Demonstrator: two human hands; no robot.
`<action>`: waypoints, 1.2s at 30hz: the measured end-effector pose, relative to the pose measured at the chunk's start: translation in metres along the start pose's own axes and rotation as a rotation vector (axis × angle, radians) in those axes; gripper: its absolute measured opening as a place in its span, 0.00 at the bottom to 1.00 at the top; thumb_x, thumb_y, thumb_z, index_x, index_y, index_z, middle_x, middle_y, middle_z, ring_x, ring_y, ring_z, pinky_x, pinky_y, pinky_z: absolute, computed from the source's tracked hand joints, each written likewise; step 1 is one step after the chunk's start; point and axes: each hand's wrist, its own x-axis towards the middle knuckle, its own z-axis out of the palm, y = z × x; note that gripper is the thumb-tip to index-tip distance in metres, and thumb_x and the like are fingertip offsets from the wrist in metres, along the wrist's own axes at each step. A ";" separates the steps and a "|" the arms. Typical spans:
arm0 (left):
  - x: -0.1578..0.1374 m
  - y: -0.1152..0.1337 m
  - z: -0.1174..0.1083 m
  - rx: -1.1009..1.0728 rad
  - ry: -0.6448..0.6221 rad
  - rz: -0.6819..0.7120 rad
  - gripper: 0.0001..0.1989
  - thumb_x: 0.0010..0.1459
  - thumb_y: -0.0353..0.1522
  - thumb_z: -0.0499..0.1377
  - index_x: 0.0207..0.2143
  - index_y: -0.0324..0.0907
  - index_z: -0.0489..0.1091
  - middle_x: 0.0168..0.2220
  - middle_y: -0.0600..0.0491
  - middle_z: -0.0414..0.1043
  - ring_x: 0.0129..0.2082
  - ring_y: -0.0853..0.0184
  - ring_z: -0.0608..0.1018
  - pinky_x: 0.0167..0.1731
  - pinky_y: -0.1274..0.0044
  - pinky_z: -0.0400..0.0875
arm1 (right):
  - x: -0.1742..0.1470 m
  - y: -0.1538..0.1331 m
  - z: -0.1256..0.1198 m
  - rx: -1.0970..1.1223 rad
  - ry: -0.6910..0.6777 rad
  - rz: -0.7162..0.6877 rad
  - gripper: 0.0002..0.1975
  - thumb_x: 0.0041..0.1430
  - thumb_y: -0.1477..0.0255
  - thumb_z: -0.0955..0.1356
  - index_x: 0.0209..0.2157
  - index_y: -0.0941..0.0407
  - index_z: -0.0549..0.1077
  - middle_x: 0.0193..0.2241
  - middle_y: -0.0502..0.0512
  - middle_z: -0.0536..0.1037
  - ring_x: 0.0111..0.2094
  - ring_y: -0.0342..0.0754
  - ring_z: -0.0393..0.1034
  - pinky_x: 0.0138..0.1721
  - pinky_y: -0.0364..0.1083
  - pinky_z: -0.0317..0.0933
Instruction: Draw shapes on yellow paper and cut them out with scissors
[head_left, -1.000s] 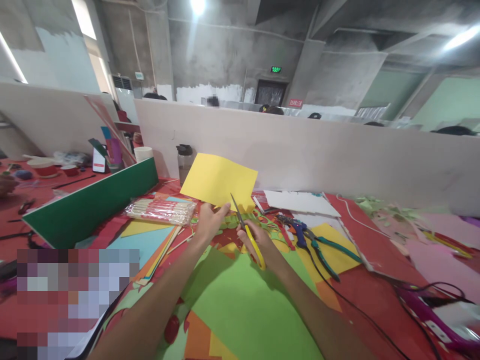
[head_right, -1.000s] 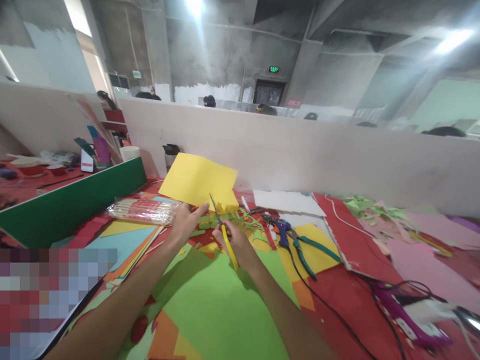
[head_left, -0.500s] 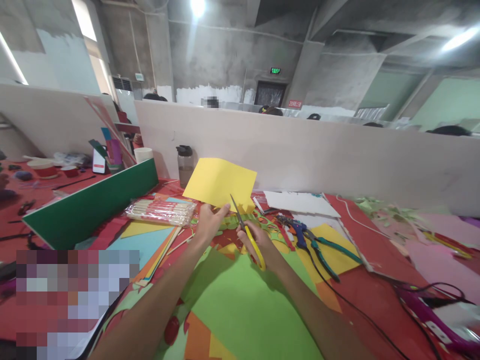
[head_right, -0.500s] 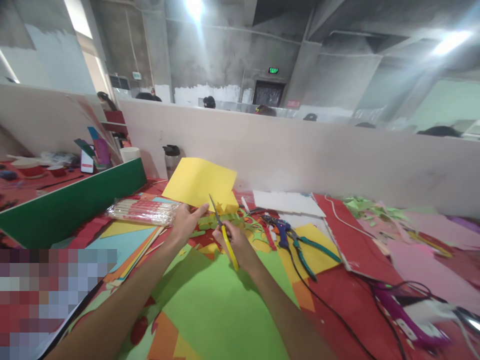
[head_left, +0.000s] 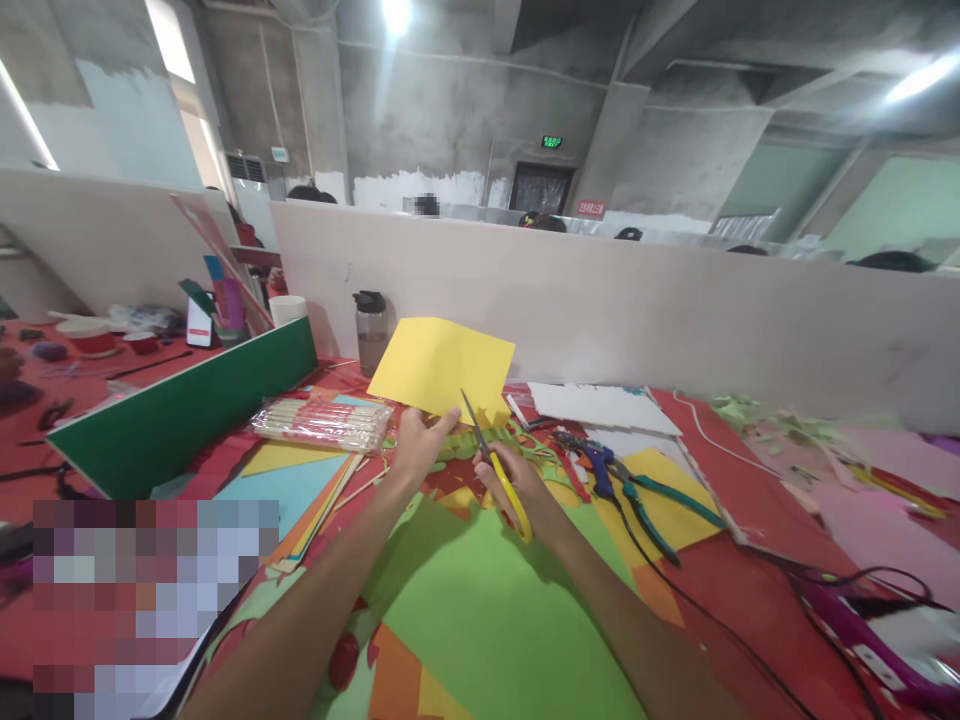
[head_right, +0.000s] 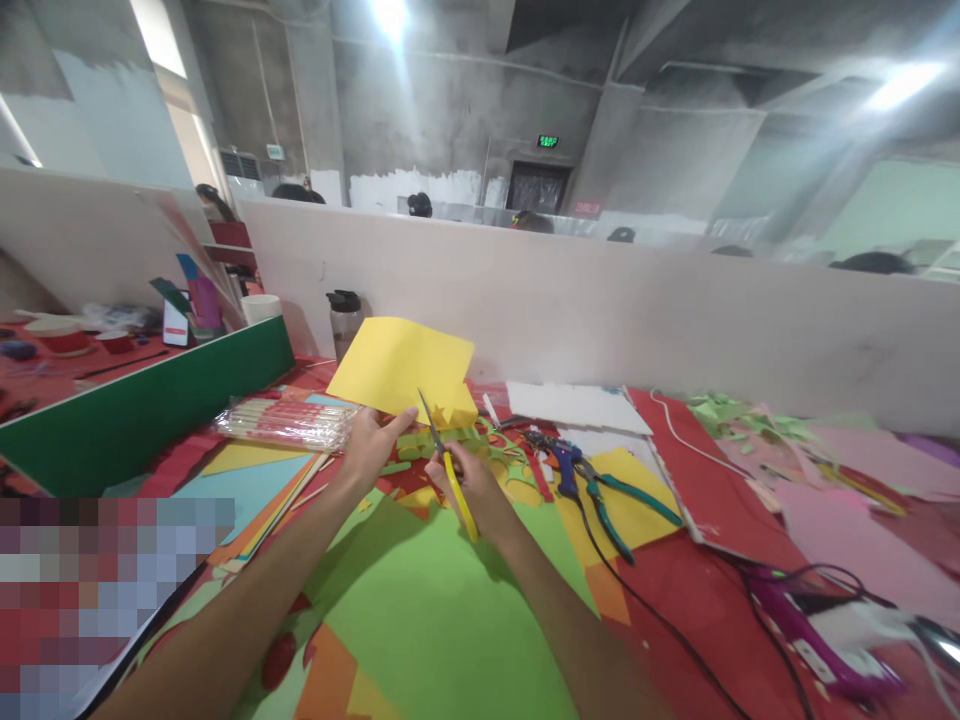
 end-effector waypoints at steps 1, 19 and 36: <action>0.000 -0.001 0.000 -0.010 -0.006 0.001 0.17 0.50 0.42 0.68 0.33 0.36 0.77 0.31 0.45 0.82 0.31 0.59 0.83 0.35 0.72 0.78 | 0.000 0.000 0.000 0.001 -0.002 0.001 0.18 0.63 0.53 0.67 0.38 0.55 0.69 0.23 0.45 0.64 0.20 0.41 0.57 0.23 0.41 0.54; -0.005 -0.010 -0.005 0.092 -0.049 -0.098 0.17 0.51 0.47 0.65 0.27 0.42 0.79 0.33 0.47 0.82 0.35 0.59 0.82 0.40 0.74 0.74 | -0.003 0.000 0.003 0.129 -0.041 0.056 0.22 0.64 0.48 0.64 0.39 0.53 0.66 0.19 0.44 0.61 0.18 0.41 0.55 0.18 0.41 0.51; -0.020 0.005 0.004 0.316 -0.197 -0.018 0.27 0.60 0.54 0.51 0.17 0.45 0.63 0.22 0.53 0.71 0.29 0.64 0.74 0.39 0.74 0.68 | -0.006 -0.007 0.014 0.263 -0.016 0.053 0.20 0.62 0.49 0.65 0.39 0.52 0.66 0.22 0.43 0.64 0.17 0.39 0.57 0.16 0.39 0.55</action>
